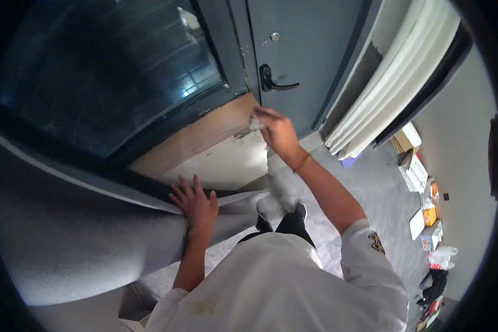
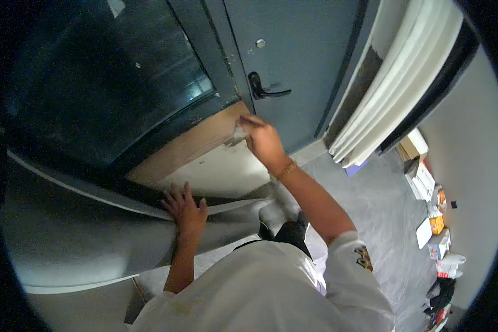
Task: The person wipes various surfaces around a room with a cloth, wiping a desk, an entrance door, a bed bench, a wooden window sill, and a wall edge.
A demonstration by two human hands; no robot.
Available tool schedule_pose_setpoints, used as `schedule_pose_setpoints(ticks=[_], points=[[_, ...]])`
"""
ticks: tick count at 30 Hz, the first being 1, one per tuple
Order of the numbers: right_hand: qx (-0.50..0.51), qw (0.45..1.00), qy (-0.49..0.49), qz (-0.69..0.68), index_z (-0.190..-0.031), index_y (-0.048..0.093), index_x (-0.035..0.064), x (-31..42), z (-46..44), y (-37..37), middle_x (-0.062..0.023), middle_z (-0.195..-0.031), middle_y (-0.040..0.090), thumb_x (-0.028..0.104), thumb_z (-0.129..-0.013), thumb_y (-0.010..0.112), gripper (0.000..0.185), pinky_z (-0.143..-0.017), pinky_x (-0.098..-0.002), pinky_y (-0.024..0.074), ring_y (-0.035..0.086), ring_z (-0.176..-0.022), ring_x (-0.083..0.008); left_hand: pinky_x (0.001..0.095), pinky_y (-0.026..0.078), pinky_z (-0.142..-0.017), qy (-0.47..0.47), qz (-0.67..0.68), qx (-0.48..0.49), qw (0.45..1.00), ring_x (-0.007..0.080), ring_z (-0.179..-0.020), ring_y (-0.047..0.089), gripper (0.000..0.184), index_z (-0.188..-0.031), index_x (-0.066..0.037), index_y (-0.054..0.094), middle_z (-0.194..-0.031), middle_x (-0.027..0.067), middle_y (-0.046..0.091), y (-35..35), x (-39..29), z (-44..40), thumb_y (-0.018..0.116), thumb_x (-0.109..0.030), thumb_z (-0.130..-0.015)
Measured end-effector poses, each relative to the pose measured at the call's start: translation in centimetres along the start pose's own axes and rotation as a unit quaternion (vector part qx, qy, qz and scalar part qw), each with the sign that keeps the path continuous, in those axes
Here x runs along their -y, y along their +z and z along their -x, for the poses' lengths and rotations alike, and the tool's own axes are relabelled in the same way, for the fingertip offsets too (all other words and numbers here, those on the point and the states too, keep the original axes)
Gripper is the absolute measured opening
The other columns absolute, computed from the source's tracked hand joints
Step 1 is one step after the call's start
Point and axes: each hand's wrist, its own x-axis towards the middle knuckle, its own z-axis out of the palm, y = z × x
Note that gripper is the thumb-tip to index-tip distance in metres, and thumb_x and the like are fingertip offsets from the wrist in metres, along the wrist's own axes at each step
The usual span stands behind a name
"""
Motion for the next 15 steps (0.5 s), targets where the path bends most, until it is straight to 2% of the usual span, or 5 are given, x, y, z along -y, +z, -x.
schedule_pose_setpoints(ticks=[3, 5, 6, 9, 15], points=[[0.032, 0.995, -0.031, 0.087, -0.099, 0.061, 0.0013, -2.9, -3.8, 3.4, -0.0148, -0.110, 0.054, -0.003, -0.068, 0.053, 0.032, -0.078, -0.0391, 0.0495, 0.057, -0.093, -0.0325, 0.0588, 0.006, -0.105, -0.073, -0.023, 0.006, 0.997, 0.0476, -0.130, 0.013, 0.061, -0.132, -0.006, 0.037, -0.141, 0.0252, 0.020, 0.1, 2.0, 1.1, 0.056, -0.030, -0.079], [0.170, 0.955, 0.081, 0.228, -0.100, 0.058, -0.0029, -4.5, -4.3, 6.1, -0.0175, -0.111, 0.051, 0.001, -0.069, 0.054, 0.032, -0.078, -0.0395, 0.0492, 0.056, -0.094, -0.0348, 0.0580, 0.005, -0.105, -0.112, -0.032, -0.009, 0.993, 0.0460, -0.130, 0.014, 0.060, -0.131, -0.006, 0.039, -0.141, 0.0242, 0.021, 0.2, 2.9, 1.9, 0.055, -0.030, -0.079], [0.092, 0.974, -0.012, 0.207, -0.104, 0.055, -0.0055, -4.4, -3.6, 6.3, -0.0192, -0.110, 0.050, 0.004, -0.069, 0.054, 0.037, -0.082, -0.0399, 0.0476, 0.053, -0.099, -0.0364, 0.0571, 0.004, -0.106, -0.141, -0.051, -0.005, 0.989, 0.0442, -0.130, 0.017, 0.060, -0.130, -0.006, 0.039, -0.141, 0.0226, 0.023, 0.5, 3.5, 2.4, 0.055, -0.031, -0.079], [0.084, 0.962, -0.063, 0.253, -0.106, 0.053, -0.0043, -2.8, -2.1, 5.6, -0.0189, -0.109, 0.049, 0.004, -0.069, 0.054, 0.038, -0.088, -0.0415, 0.0445, 0.049, -0.105, -0.0359, 0.0561, 0.003, -0.107, -0.203, -0.073, -0.005, 0.976, 0.0426, -0.130, 0.020, 0.059, -0.130, -0.006, 0.041, -0.140, 0.0211, 0.026, 0.9, 3.7, 4.0, 0.056, -0.030, -0.078], [0.237, 0.962, -0.115, 0.068, -0.107, 0.052, -0.0071, -3.1, -1.1, 6.3, -0.0247, -0.115, 0.045, 0.006, -0.072, 0.053, 0.037, -0.101, -0.0457, 0.0312, 0.038, -0.115, -0.0418, 0.0534, 0.005, -0.108, -0.272, -0.081, 0.082, 0.955, 0.0400, -0.129, 0.024, 0.054, -0.124, -0.007, 0.049, -0.137, 0.0194, 0.035, 1.1, 3.0, 6.3, 0.057, -0.030, -0.076]])
